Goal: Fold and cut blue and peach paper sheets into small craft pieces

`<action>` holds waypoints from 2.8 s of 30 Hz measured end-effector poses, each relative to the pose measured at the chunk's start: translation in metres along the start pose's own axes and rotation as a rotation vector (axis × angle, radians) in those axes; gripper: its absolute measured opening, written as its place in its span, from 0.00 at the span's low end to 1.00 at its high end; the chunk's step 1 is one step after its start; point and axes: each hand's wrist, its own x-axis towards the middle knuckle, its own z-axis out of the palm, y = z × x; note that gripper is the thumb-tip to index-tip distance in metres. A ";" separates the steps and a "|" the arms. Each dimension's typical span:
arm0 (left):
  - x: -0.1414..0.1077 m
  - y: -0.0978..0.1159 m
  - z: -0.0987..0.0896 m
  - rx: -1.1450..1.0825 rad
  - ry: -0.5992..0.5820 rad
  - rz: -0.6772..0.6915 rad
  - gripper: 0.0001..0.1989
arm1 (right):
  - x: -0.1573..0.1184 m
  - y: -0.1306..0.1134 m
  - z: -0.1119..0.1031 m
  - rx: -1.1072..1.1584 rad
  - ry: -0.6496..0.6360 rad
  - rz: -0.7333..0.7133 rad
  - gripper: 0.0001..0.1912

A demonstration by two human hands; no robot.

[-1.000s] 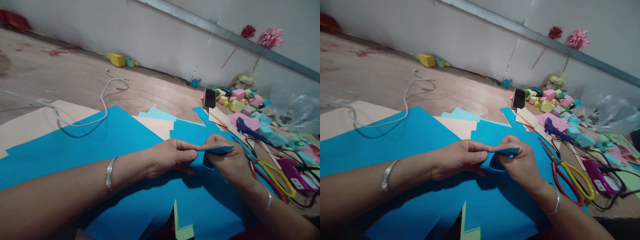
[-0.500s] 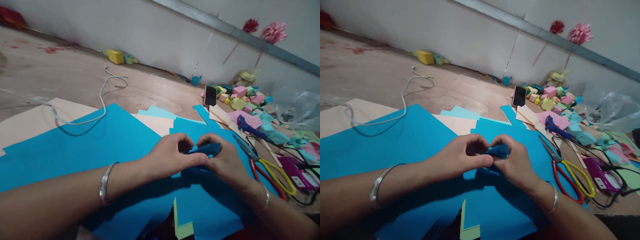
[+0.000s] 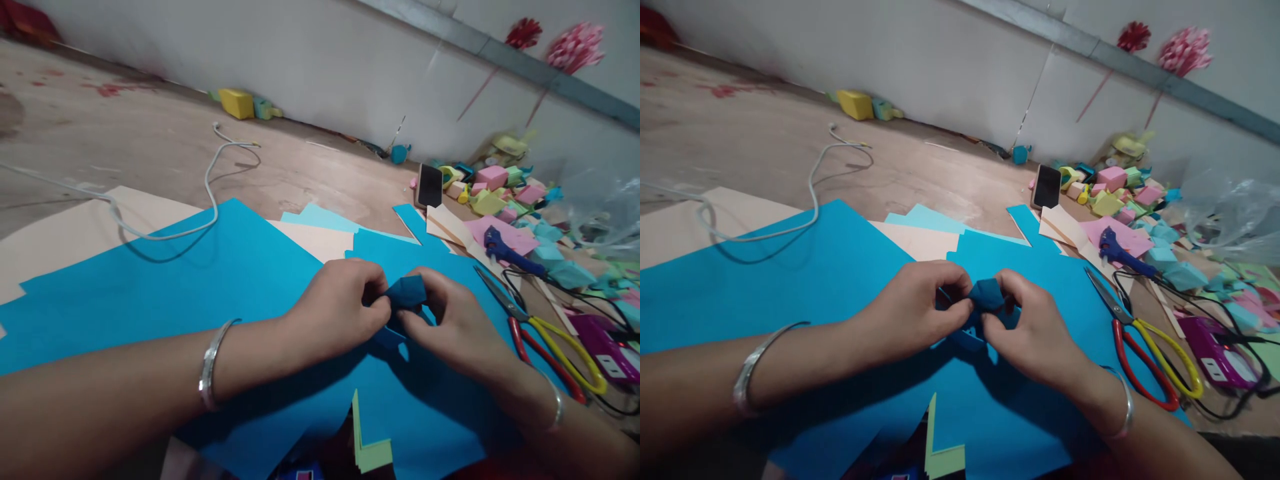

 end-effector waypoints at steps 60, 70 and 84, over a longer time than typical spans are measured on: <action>0.006 0.005 0.000 0.052 -0.194 -0.116 0.05 | 0.005 -0.002 -0.013 -0.085 -0.267 -0.018 0.05; 0.004 0.005 -0.003 0.218 -0.157 0.018 0.07 | 0.010 -0.015 -0.006 -0.521 -0.288 -0.014 0.10; 0.002 0.003 -0.017 0.458 -0.228 0.032 0.03 | 0.003 -0.034 0.016 -0.875 -0.146 -0.291 0.09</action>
